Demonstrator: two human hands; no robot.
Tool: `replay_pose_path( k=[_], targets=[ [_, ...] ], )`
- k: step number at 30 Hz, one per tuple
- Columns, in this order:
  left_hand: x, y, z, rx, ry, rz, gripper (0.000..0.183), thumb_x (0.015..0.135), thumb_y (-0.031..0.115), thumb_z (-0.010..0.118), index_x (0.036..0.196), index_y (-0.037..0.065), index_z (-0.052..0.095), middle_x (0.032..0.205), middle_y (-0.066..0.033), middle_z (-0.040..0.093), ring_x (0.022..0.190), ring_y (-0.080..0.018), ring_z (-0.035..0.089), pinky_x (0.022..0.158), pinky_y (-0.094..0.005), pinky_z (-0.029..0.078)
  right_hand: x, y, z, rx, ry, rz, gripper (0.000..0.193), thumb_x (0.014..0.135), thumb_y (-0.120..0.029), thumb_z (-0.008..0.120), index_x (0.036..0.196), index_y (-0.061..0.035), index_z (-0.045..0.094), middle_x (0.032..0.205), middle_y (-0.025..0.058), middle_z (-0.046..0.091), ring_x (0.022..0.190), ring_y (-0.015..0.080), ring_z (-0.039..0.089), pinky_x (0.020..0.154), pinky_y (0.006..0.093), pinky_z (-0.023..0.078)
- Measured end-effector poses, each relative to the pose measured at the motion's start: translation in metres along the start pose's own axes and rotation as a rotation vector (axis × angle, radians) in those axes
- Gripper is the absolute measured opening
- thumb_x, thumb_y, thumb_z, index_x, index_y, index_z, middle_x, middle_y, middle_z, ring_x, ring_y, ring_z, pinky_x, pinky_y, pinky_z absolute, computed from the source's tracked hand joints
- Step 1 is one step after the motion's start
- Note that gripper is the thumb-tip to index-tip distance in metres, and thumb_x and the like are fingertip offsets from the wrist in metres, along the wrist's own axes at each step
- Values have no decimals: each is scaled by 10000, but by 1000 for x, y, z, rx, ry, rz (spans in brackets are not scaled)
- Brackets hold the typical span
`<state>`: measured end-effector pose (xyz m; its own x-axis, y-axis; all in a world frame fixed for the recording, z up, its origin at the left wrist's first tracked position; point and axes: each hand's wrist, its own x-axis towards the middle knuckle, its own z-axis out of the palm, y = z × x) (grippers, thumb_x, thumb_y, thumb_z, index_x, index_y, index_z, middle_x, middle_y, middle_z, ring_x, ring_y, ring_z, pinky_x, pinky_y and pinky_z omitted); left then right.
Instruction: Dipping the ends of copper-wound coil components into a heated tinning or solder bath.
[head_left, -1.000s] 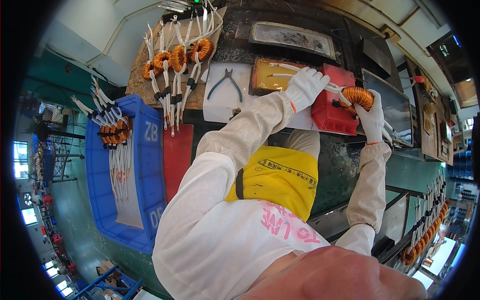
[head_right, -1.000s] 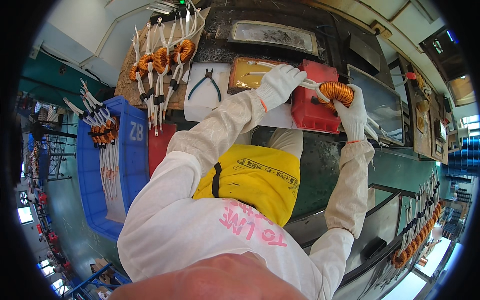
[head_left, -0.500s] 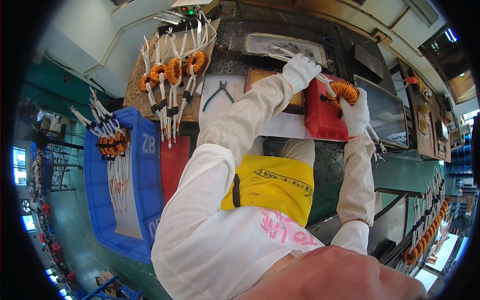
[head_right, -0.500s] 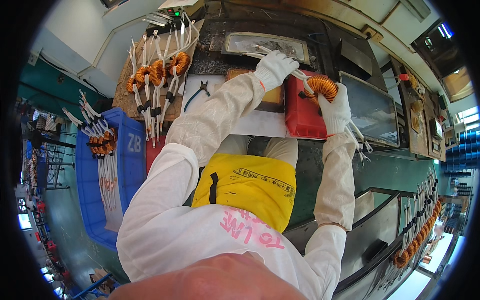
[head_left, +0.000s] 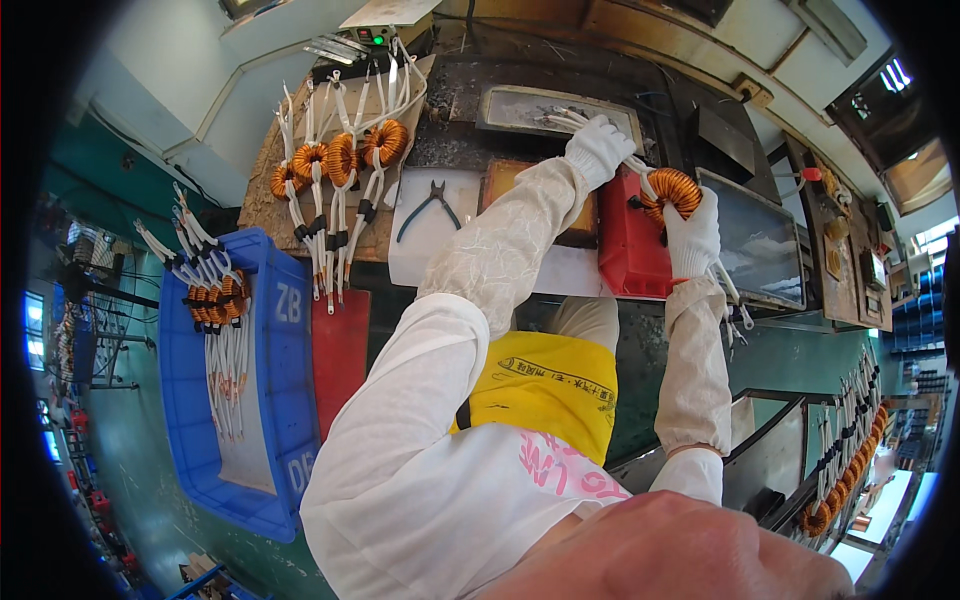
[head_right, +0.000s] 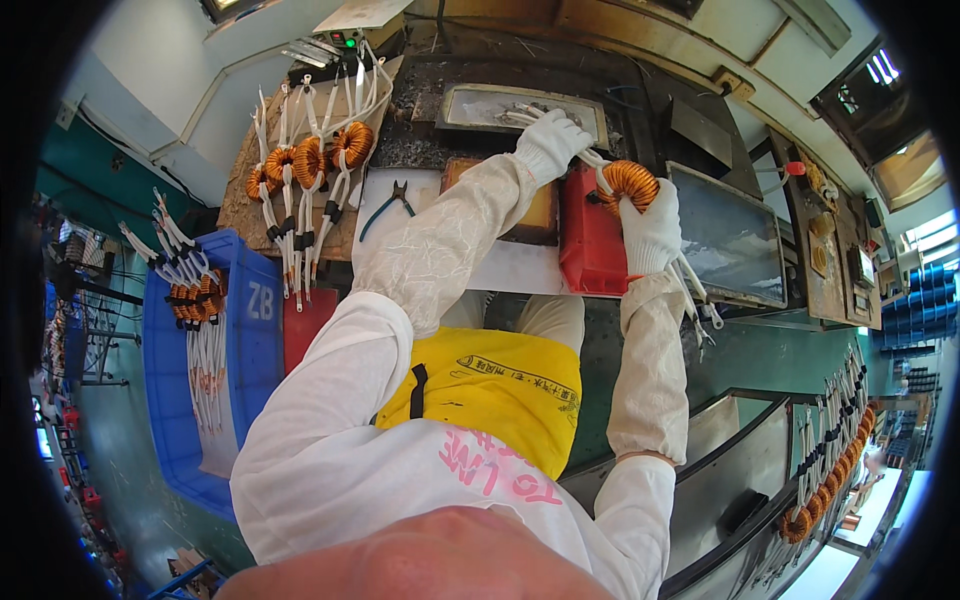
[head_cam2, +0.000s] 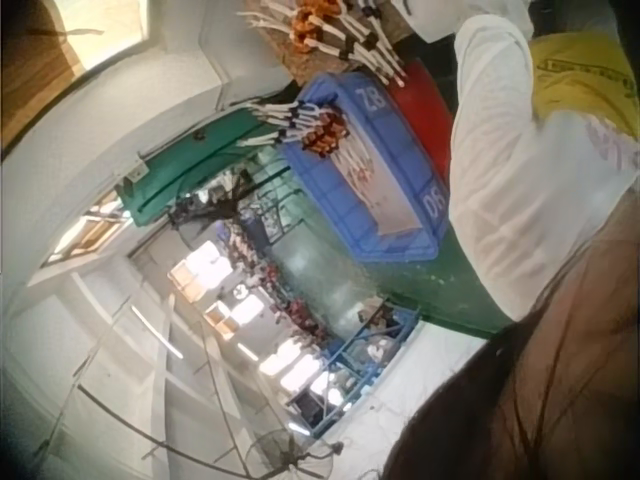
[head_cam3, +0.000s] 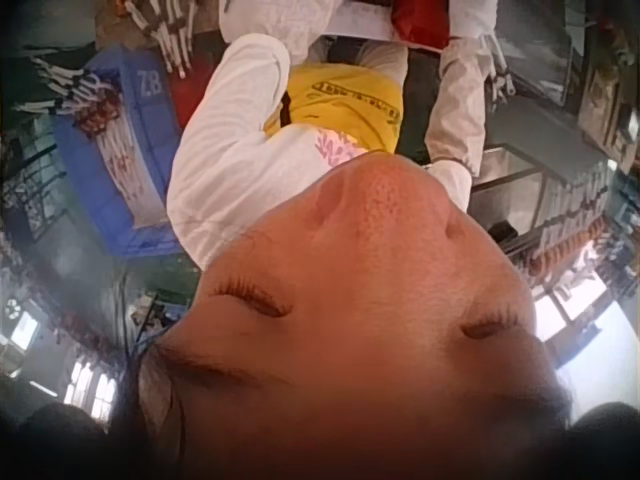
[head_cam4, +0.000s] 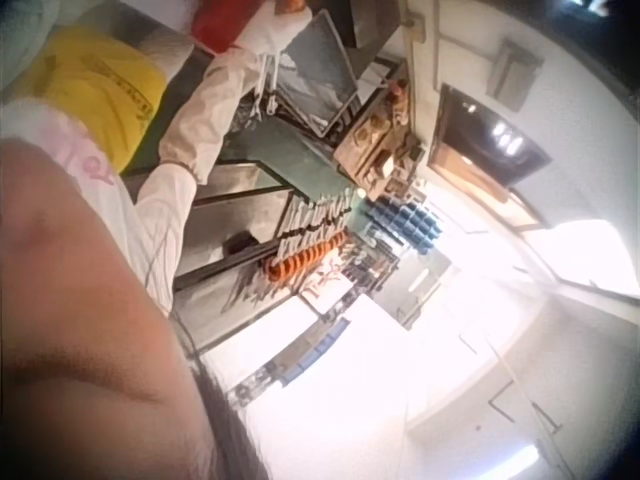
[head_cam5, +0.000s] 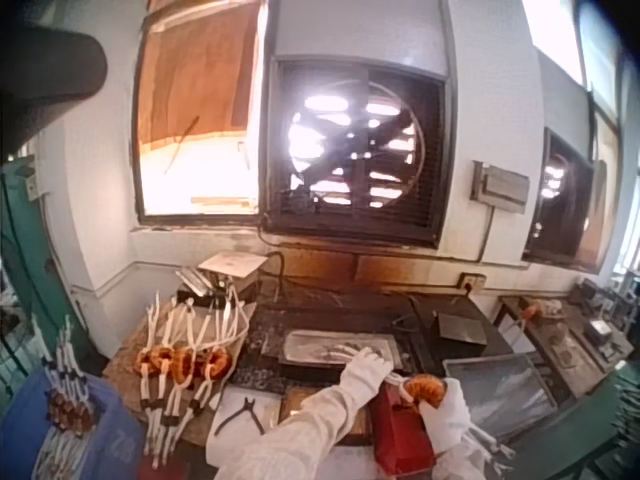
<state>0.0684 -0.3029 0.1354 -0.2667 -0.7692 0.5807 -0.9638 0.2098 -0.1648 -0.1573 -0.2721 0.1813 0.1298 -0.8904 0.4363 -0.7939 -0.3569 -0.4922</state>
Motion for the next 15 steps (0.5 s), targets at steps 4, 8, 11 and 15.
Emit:
replay_pose_path(
  k=[4,8,11,15],
  targets=[
    [0,-2,5,-11,55,-1,86,848,213,595,883,183,667,886,-21,698,904,-194,664,922,-341,444,-1,-4,0,-24,11,13,481,796,-306,772,1189,-113,573,1070,148,690,945,373,687,806,467,543],
    [3,-1,1,-76,-16,-8,140,848,198,590,967,174,661,927,-45,697,937,-217,650,952,-344,443,0,0,2,-14,16,7,490,792,-307,776,1191,-112,569,1073,148,690,946,375,686,807,473,542],
    [3,-3,0,-83,-22,-11,139,852,187,583,964,168,662,932,-47,696,949,-223,644,944,-336,451,0,0,4,-15,50,-8,490,792,-306,778,1191,-114,568,1074,144,691,944,377,686,806,477,541],
    [2,-3,1,-100,-13,10,130,846,180,592,954,162,663,934,-55,692,963,-233,633,943,-341,455,-1,-2,3,-9,45,-2,490,793,-305,778,1191,-115,566,1072,140,691,940,378,685,800,477,541]
  ],
)
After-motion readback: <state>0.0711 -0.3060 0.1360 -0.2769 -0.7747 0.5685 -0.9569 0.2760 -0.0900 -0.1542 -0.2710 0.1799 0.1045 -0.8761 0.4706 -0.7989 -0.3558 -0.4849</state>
